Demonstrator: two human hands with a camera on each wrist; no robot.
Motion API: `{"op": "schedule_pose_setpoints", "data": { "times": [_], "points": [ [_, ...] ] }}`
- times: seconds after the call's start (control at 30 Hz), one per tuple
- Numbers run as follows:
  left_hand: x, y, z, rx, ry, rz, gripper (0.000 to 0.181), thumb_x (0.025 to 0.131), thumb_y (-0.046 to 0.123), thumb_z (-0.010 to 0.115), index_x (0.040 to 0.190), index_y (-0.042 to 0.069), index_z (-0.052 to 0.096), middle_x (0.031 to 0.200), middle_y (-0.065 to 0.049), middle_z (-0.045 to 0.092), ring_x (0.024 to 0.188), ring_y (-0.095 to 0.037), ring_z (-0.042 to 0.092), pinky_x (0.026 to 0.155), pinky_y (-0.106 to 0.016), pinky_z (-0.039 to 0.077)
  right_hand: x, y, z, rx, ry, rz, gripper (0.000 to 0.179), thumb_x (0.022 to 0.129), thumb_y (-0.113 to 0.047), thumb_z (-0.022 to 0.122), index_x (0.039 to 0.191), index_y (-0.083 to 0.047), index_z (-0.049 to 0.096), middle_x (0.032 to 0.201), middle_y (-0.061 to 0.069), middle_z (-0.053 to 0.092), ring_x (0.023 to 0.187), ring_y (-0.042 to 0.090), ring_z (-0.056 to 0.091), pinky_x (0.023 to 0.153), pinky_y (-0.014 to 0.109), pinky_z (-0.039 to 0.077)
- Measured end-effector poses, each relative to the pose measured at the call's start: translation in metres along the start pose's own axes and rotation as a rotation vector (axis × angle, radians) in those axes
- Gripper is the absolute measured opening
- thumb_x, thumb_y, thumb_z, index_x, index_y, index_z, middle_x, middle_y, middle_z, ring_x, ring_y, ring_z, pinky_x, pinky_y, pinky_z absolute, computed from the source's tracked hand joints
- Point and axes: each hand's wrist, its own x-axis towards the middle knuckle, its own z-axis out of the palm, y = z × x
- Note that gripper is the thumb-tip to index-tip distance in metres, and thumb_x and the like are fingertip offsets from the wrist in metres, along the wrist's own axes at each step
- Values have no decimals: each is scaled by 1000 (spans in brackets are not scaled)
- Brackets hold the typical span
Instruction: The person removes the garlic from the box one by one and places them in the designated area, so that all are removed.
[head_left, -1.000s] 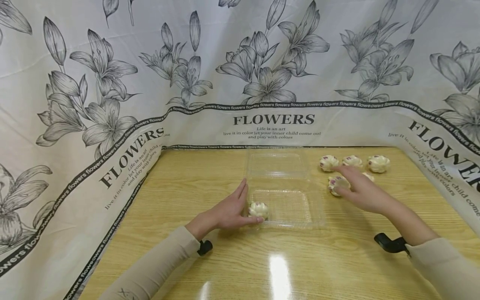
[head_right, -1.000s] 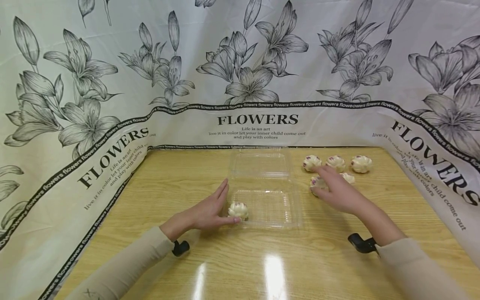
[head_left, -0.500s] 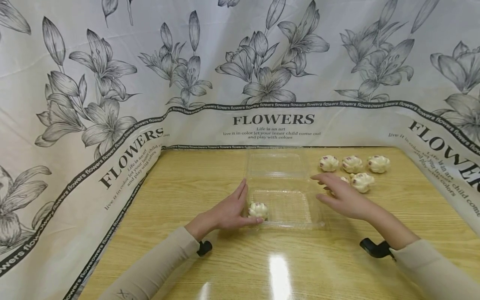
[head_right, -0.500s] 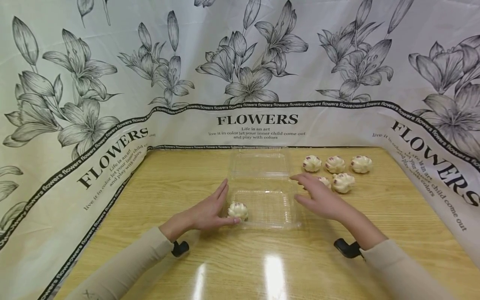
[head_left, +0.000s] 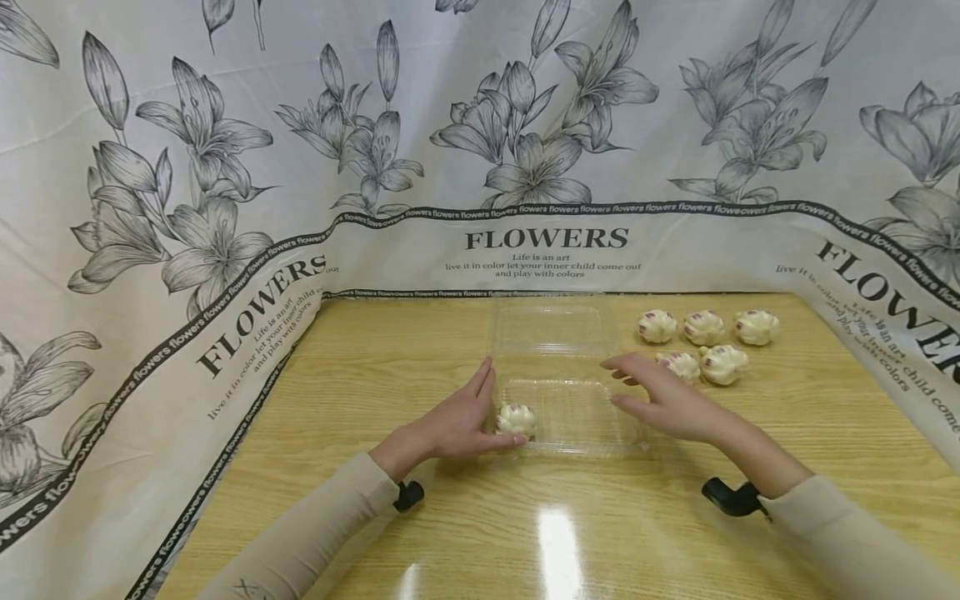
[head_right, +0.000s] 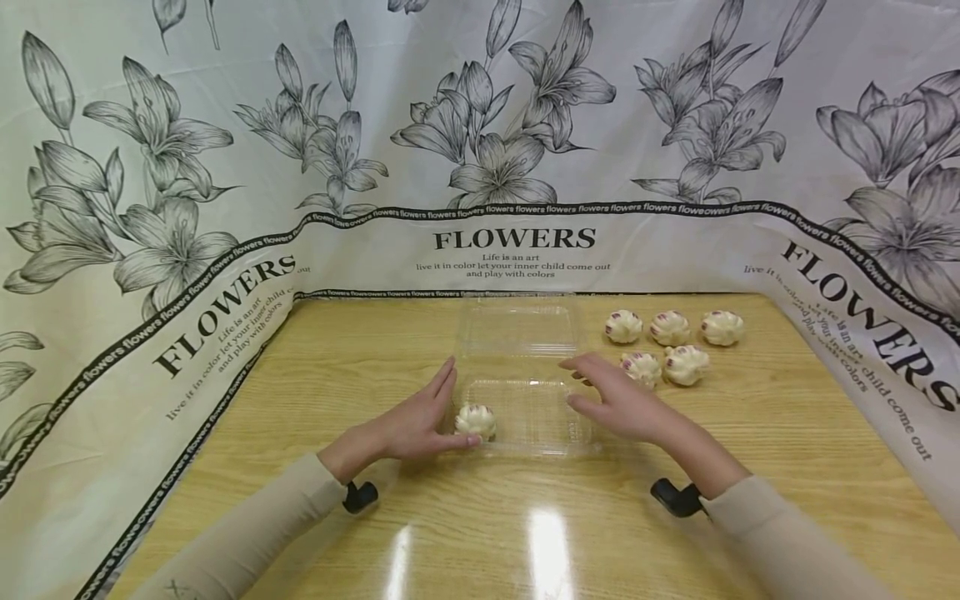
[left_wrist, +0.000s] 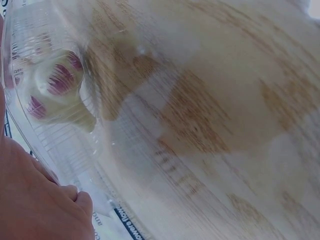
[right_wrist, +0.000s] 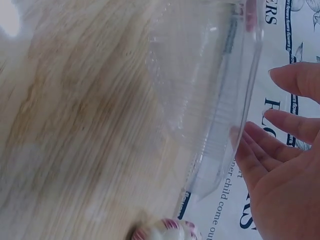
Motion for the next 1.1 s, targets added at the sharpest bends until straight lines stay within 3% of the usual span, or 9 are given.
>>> {"op": "schedule_pose_setpoints", "data": {
  "times": [0.5, 1.1],
  "points": [
    [2, -1, 1, 5, -6, 6, 124, 88, 82, 51, 161, -1, -6, 170, -20, -14, 155, -34, 15, 124, -39, 25, 13, -2, 27, 56, -57, -69, 50, 102, -15, 64, 144, 7, 49, 139, 26, 56, 118, 44, 61, 98, 59, 53],
    [3, -1, 0, -6, -19, -3, 125, 88, 82, 51, 161, -1, -8, 169, -14, -20, 156, -31, 11, 125, -38, 23, 38, -16, 62, 197, -170, -9, 59, 103, -27, 63, 146, 10, 46, 140, 32, 55, 121, 46, 60, 100, 56, 53]
  ]
}}
